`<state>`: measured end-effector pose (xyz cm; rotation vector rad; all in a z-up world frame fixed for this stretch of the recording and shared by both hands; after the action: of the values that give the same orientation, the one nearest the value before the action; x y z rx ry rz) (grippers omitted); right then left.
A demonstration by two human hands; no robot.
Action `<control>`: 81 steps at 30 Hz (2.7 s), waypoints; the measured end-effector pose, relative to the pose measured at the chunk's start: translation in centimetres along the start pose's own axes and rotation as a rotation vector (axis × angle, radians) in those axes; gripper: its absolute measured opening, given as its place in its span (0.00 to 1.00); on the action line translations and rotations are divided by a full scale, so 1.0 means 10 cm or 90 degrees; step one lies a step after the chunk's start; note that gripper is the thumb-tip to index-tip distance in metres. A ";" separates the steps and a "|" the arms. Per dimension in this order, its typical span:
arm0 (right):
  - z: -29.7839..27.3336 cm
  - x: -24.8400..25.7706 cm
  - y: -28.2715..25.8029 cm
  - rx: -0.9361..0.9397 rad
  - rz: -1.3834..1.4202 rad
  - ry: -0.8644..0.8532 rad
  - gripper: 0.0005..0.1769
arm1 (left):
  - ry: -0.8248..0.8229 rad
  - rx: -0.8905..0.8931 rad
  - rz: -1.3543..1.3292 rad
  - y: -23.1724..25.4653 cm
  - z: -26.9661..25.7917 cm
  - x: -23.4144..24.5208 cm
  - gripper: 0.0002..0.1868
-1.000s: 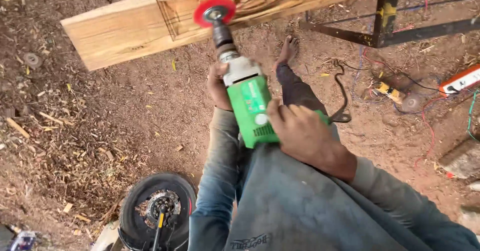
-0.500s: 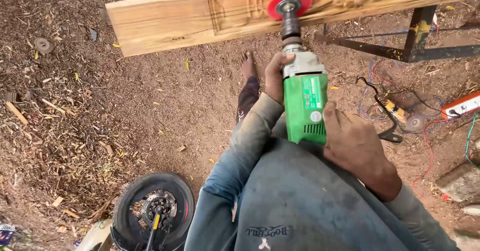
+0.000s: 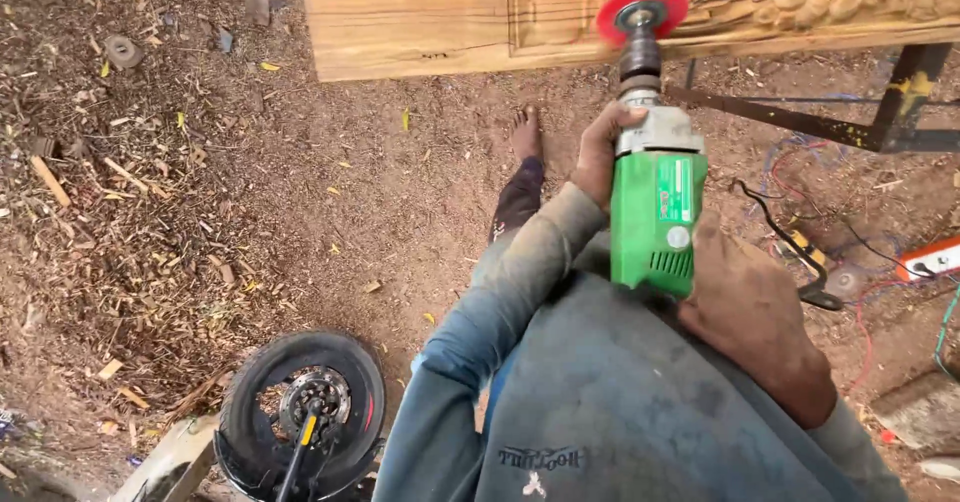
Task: Sanding or polishing a decorative carved wooden beam using a handheld power drill with a sanding attachment.
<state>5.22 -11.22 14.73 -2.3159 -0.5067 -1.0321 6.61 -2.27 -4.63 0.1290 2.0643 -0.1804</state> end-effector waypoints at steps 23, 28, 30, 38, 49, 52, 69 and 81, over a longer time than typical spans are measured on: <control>0.06 0.09 -0.10 0.201 0.034 0.141 0.33 | 0.031 -0.046 0.104 0.38 -0.37 -0.21 0.34; -0.13 0.08 0.56 0.064 0.033 0.128 0.33 | 0.042 -0.057 0.136 -0.18 0.24 0.12 0.27; -0.24 0.12 0.79 0.043 0.033 0.131 0.36 | 0.017 0.014 0.086 -0.44 0.36 -0.37 0.29; -0.51 0.24 1.72 -0.055 0.043 0.065 0.44 | -0.005 0.115 0.045 -1.38 1.03 -0.46 0.24; -0.28 0.28 1.61 0.118 0.044 0.032 0.39 | 0.016 -0.011 -0.026 -1.04 0.76 -0.31 0.28; -0.36 0.36 1.58 0.138 0.048 0.114 0.42 | 0.063 -0.066 0.075 -1.00 0.80 -0.34 0.30; -0.50 0.23 1.61 0.015 -0.011 0.011 0.40 | 0.029 0.083 -0.012 -1.32 0.79 -0.34 0.24; -0.70 0.34 2.45 -0.031 0.040 0.118 0.41 | -0.028 0.128 0.009 -2.05 1.49 -0.72 0.22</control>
<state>16.54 -34.22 13.18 -2.2355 -0.3364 -1.2253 19.46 -25.24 -3.89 0.2597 1.9973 -0.3790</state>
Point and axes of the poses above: each hand's wrist, its own z-axis towards the middle knuckle, its own x-axis out of the back of the hand, y = z × x, the point moved 7 cm from there along z, towards the middle knuckle, and after that the axes turned 4 degrees about z, right-handed, at the moved point
